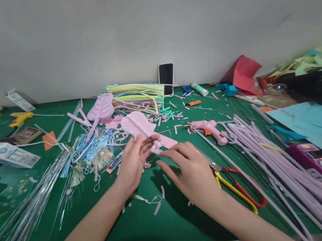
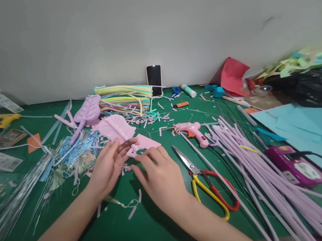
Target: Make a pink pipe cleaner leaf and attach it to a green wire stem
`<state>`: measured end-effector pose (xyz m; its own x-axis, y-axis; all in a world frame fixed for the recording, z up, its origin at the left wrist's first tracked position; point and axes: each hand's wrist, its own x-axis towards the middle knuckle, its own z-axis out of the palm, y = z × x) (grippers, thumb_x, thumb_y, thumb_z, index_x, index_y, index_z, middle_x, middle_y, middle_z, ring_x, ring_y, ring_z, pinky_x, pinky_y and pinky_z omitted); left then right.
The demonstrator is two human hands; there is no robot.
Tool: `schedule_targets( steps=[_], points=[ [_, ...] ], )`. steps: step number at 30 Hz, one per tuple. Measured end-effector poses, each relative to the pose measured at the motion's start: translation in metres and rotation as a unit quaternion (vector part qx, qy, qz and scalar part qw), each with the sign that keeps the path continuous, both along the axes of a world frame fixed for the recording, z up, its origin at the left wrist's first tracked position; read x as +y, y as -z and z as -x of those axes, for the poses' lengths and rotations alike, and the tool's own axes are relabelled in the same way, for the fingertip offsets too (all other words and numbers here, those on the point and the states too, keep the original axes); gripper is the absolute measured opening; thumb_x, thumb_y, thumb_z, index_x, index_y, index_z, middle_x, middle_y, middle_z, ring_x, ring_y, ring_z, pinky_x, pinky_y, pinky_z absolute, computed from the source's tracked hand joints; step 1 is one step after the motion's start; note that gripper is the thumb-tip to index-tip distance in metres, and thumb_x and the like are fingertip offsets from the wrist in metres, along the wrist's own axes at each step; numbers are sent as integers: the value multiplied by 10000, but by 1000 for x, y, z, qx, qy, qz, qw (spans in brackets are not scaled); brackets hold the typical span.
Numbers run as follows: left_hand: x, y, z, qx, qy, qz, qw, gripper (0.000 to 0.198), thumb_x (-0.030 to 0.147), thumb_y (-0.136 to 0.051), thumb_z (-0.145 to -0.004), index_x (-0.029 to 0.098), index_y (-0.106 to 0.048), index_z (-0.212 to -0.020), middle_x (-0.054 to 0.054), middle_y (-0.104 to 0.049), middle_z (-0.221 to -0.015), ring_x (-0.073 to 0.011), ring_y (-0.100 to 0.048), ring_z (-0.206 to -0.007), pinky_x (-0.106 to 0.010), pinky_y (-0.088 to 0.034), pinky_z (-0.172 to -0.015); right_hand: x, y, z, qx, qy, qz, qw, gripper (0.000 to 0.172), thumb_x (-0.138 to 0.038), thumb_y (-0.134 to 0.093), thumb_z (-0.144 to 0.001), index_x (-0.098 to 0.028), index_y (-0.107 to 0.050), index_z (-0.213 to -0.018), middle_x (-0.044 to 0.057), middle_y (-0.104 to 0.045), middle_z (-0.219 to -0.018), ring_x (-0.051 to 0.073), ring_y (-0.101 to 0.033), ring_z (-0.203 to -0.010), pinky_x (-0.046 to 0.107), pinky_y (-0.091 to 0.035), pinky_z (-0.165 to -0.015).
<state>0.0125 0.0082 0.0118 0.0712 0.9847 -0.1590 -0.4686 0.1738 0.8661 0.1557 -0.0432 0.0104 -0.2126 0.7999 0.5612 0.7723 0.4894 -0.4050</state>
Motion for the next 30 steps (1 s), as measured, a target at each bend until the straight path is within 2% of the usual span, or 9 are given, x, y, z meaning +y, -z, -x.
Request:
schedule_targets(
  steps=[4, 9, 16, 19, 22, 24, 27, 30],
  points=[
    [-4, 3, -4, -19, 14, -6, 1000, 169, 282, -527, -924, 127, -560, -982, -136, -730, -1016, -218, -680, -969, -339, -516, -835, 12, 5, 10, -67, 44, -53, 995, 128, -213, -535, -918, -168, -648, -880, 90, -645, -818, 227, -530, -773, 348, -454, -693],
    [-7, 7, -7, -18, -3, -18, 1000, 177, 308, -542, -928, 163, -532, -1028, -110, -725, -1055, -207, -671, -1011, -348, -505, -885, 20, 5, 13, -85, 50, -92, 991, 129, -131, -545, -853, -180, -603, -748, 69, -622, -731, 222, -520, -724, 337, -445, -669],
    [-11, 8, -9, -1, -6, -2, 1000, 236, 336, -571, -912, 211, -542, -1110, -50, -738, -1015, -168, -687, -971, -301, -516, -885, 25, -4, 19, -50, 46, -69, 995, 88, -145, -563, -820, -169, -601, -744, 76, -637, -762, 224, -536, -752, 335, -463, -695],
    [-12, 8, -10, -13, -3, 4, 1000, 312, 343, -590, -900, 225, -534, -1184, -40, -739, -1019, -172, -670, -1024, -312, -500, -925, 26, -5, 21, -98, 65, -71, 991, 114, -142, -562, -837, -162, -621, -742, 84, -634, -750, 232, -520, -739, 351, -454, -686],
    [-12, 6, -9, 2, -1, -11, 1000, 294, 354, -586, -901, 218, -564, -1161, -43, -739, -1047, -178, -640, -1090, -312, -466, -963, 23, -6, 21, -161, 72, -66, 982, 141, -113, -559, -839, -158, -653, -745, 93, -626, -733, 246, -503, -725, 365, -433, -651],
    [-12, 4, -7, 26, 5, -25, 999, 270, 367, -583, -902, 209, -584, -1121, -50, -732, -1085, -190, -614, -1135, -318, -440, -985, 19, -10, 18, -141, 60, -59, 986, 158, -134, -559, -857, -163, -671, -750, 88, -622, -722, 243, -506, -722, 362, -433, -644],
    [-10, 0, -3, 43, 37, -39, 998, 252, 367, -575, -903, 186, -592, -1078, -78, -717, -1137, -223, -599, -1161, -361, -422, -998, 11, -18, 6, -37, 38, -42, 998, 140, -193, -563, -888, -171, -693, -840, 68, -635, -762, 219, -531, -739, 351, -456, -686],
    [-9, -2, 1, 50, 66, -60, 995, 264, 307, -609, -883, 172, -579, -1108, -95, -704, -1172, -235, -609, -1145, -383, -423, -997, 9, -22, -13, 7, 57, -45, 997, 132, -211, -574, -888, -187, -695, -938, 66, -632, -834, 223, -560, -818, 377, -464, -770]
  ],
)
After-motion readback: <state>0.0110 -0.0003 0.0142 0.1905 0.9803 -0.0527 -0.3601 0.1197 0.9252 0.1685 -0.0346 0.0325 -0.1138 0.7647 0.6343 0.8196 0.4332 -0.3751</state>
